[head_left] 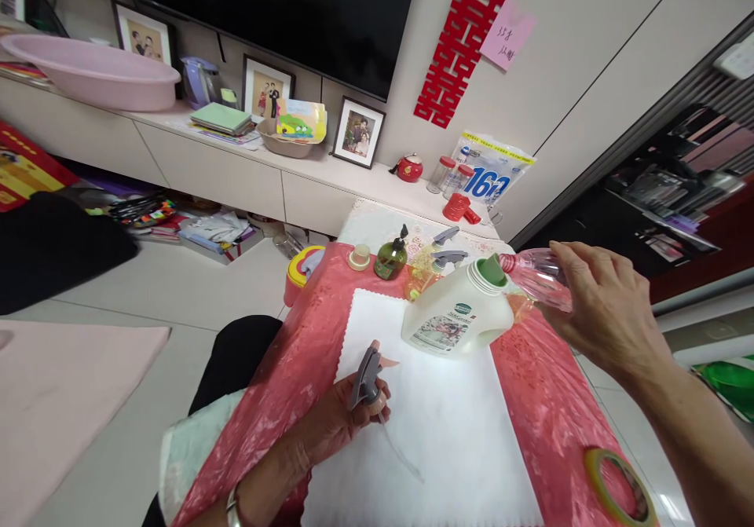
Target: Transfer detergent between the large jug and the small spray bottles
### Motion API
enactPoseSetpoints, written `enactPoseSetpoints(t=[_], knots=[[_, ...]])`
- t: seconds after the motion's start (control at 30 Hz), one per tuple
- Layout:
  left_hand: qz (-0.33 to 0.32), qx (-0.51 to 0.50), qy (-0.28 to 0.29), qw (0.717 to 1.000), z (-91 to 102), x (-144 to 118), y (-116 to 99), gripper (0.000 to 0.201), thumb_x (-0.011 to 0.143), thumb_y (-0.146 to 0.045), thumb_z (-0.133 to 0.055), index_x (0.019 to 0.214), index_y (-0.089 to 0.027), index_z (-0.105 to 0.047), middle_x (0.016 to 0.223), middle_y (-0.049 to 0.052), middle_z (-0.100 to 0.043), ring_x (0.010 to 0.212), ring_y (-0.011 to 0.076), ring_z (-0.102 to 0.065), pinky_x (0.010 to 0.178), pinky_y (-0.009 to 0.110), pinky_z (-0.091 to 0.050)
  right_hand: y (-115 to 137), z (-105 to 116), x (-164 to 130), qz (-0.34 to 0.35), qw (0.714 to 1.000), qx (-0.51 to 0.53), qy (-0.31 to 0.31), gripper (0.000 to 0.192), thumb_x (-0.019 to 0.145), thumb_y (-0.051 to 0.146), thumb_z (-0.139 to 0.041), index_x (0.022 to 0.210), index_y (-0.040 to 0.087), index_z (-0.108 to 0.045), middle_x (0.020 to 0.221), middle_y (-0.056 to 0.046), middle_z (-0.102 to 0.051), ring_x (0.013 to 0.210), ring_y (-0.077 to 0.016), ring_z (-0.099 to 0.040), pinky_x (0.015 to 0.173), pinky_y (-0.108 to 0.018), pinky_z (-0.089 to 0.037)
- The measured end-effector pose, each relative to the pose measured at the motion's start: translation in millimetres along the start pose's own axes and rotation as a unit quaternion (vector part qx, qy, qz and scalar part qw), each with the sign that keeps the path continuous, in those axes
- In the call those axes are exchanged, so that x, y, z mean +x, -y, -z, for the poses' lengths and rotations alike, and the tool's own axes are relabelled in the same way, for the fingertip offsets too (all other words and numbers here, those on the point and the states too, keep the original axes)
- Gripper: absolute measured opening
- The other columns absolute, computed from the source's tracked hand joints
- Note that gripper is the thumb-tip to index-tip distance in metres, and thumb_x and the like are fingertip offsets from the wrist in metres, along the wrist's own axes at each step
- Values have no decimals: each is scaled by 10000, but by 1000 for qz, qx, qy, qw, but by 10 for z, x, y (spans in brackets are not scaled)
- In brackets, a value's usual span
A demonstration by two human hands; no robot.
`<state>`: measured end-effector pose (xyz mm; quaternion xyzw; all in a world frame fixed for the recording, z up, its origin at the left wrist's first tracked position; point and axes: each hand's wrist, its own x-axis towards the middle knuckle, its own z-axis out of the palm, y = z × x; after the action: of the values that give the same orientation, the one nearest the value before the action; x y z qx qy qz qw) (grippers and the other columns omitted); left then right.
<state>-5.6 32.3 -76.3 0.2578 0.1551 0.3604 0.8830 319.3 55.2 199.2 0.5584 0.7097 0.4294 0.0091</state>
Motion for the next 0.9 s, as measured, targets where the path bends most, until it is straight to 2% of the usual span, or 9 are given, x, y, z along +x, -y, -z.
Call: enactPoseSetpoints(t=[0.3, 0.6, 0.8, 0.9], knots=[[7, 5, 2, 1000, -69, -6, -50, 504, 708, -322, -911, 1172, -277, -719, 957, 13, -610, 806, 117, -582, 844, 347, -409, -3, 101, 54, 19, 999, -25, 13, 531, 994, 450, -361, 1396, 135, -509, 1350, -99, -542, 1199, -322, -502, 865, -471, -479], [12, 0, 7, 1000, 8, 11, 0, 390, 724, -263, -901, 1083, -269, -748, 982, 20, -606, 810, 114, -580, 866, 366, -402, -6, 157, 99, 31, 998, -50, 5, 467, 966, 370, -415, 1362, 148, -523, 1363, -91, -535, 1221, -305, -495, 882, -452, -461], [11, -3, 5, 1000, -28, 2, -18, 458, 664, -326, -938, 1075, -262, -748, 962, 13, -602, 801, 116, -574, 847, 358, -405, -22, 165, 108, 28, 998, -48, 8, 476, 937, 331, -428, 1371, 154, -513, 1369, -88, -536, 1241, -304, -489, 908, -453, -453], [12, -2, 7, 1000, -55, 2, -35, 404, 662, -311, -939, 1018, -251, -759, 953, 11, -597, 794, 111, -567, 831, 349, -397, -26, 177, 111, 27, 998, -48, 7, 484, 922, 323, -433, 1372, 161, -511, 1373, -92, -534, 1243, -306, -492, 901, -453, -449]])
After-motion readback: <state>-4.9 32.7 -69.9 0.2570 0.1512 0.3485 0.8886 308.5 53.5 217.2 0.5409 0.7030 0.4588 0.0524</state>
